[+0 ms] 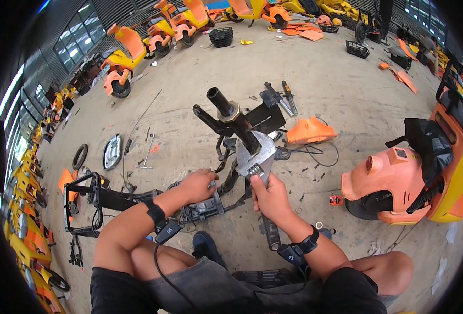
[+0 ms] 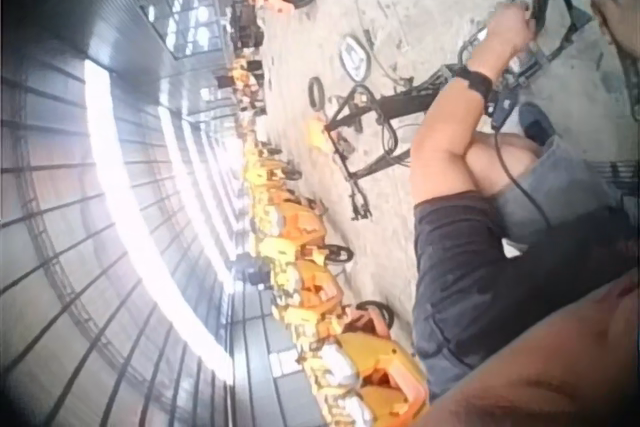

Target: The person uses a wrench to loosen a nut on the scooter's steering stem, then removes a black plastic clamp and adjusts the stem components by hand.

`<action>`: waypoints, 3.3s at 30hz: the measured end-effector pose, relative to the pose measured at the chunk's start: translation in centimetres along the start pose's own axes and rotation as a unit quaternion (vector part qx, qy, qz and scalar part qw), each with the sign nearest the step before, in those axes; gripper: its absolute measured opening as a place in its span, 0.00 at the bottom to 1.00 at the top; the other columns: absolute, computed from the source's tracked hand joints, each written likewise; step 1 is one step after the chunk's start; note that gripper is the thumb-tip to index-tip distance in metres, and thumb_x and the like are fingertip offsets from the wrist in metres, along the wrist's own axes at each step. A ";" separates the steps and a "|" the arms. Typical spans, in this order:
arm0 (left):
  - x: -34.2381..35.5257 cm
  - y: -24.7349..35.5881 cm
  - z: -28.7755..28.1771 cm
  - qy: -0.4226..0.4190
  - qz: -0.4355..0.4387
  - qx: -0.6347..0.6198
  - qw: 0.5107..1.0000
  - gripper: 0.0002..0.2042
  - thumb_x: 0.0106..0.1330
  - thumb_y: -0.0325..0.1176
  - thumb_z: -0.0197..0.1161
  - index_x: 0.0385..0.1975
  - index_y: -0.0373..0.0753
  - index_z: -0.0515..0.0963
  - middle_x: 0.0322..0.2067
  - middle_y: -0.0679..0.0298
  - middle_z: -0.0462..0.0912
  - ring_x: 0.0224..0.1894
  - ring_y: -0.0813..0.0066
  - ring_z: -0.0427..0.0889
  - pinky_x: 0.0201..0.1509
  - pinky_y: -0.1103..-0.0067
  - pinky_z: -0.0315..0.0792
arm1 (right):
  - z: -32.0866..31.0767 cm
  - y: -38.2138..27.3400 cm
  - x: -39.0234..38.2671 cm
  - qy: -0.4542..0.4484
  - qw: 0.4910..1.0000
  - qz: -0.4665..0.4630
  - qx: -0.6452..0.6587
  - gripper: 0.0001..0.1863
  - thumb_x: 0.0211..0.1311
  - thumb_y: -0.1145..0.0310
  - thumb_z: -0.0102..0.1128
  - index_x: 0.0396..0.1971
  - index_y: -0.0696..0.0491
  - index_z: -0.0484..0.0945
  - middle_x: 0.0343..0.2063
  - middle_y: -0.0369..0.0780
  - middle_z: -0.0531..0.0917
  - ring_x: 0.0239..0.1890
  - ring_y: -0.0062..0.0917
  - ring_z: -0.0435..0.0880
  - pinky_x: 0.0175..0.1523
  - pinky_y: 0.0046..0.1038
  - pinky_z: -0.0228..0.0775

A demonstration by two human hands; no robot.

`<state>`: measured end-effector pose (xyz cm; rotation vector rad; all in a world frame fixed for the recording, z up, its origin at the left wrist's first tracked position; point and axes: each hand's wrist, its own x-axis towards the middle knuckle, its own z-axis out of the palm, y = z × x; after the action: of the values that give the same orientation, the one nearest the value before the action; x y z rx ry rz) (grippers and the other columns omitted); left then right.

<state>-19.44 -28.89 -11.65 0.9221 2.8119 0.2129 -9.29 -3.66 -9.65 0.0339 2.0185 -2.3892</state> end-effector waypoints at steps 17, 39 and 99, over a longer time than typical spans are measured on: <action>-33.4 -20.8 -16.5 0.273 -0.406 0.006 0.872 0.29 0.67 0.42 0.65 0.62 0.28 0.67 0.47 0.47 0.81 0.50 0.55 0.81 0.55 0.67 0.74 | 4.0 -2.8 1.6 0.139 0.986 -0.090 0.018 0.16 0.74 0.59 0.54 0.40 0.60 0.70 0.24 0.42 0.83 0.26 0.31 0.83 0.34 0.36 0.73; -28.4 -13.0 -6.8 0.306 -0.536 0.176 0.767 0.26 0.62 0.54 0.63 0.40 0.31 0.80 0.35 0.43 0.85 0.41 0.41 0.84 0.46 0.57 0.76 | 10.7 -5.0 2.0 0.297 0.828 -0.099 0.465 0.12 0.80 0.59 0.43 0.41 0.53 0.63 0.24 0.35 0.71 0.17 0.17 0.72 0.23 0.20 0.66; -29.3 -15.7 -6.6 0.271 -0.509 0.097 0.811 0.25 0.67 0.45 0.65 0.50 0.26 0.71 0.41 0.41 0.83 0.46 0.44 0.83 0.49 0.62 0.75 | 12.1 -6.0 3.7 0.142 0.886 -0.098 0.430 0.17 0.80 0.56 0.44 0.41 0.56 0.67 0.23 0.36 0.71 0.17 0.21 0.74 0.22 0.23 0.66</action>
<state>-6.57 -59.50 -4.65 -0.8561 3.3950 0.0222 -13.22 -14.59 -1.79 0.2049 0.8632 -3.3587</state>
